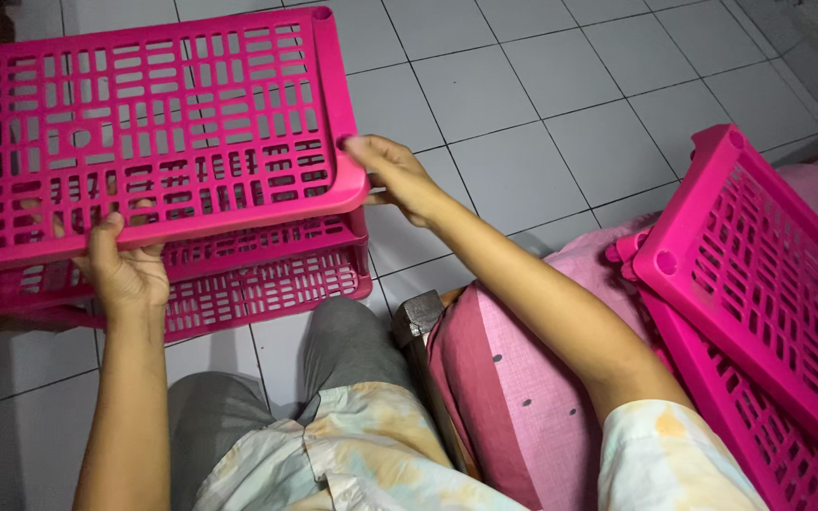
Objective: The person assembles a pink plastic storage rack by inserting cylindrical legs into corner sockets on the base tray, then stacking additional trays and inserting more legs to form a multi-tiered unit. The person handles pink plastic trays and cylindrical legs, inserting them by hand without tools.
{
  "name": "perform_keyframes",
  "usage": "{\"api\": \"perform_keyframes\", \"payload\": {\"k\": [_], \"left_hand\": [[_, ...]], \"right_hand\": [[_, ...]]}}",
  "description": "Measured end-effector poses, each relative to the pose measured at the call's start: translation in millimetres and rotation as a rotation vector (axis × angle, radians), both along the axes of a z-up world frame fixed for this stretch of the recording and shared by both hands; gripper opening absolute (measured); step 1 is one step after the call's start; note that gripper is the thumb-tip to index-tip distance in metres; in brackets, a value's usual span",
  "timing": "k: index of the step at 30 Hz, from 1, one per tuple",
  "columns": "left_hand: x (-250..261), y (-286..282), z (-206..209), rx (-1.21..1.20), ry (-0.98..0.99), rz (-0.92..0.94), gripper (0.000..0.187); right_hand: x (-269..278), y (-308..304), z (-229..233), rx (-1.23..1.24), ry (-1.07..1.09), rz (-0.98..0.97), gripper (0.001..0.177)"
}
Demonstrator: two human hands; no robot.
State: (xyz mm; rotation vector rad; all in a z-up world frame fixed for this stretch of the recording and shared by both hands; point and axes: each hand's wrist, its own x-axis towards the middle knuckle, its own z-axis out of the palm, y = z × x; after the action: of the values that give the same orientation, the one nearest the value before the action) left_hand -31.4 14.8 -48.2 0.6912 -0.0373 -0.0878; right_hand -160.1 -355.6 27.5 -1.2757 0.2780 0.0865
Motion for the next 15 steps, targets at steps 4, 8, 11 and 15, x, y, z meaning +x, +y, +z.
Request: {"api": "perform_keyframes", "payload": {"k": [4,8,11,15], "left_hand": [[-3,-1,0,0.006,0.005,-0.008,0.080],[-5,-1,-6,-0.015,0.009,-0.018,0.080],[-3,-1,-9,-0.038,0.003,-0.042,0.077],[1,-1,-11,-0.144,0.214,-0.031,0.053]], "right_hand": [[3,10,4,-0.056,0.006,-0.085,0.042],[2,12,9,0.033,-0.016,-0.099,0.041],[3,13,10,0.034,-0.017,-0.138,0.044],[7,6,9,0.121,0.031,-0.009,0.050]]}}
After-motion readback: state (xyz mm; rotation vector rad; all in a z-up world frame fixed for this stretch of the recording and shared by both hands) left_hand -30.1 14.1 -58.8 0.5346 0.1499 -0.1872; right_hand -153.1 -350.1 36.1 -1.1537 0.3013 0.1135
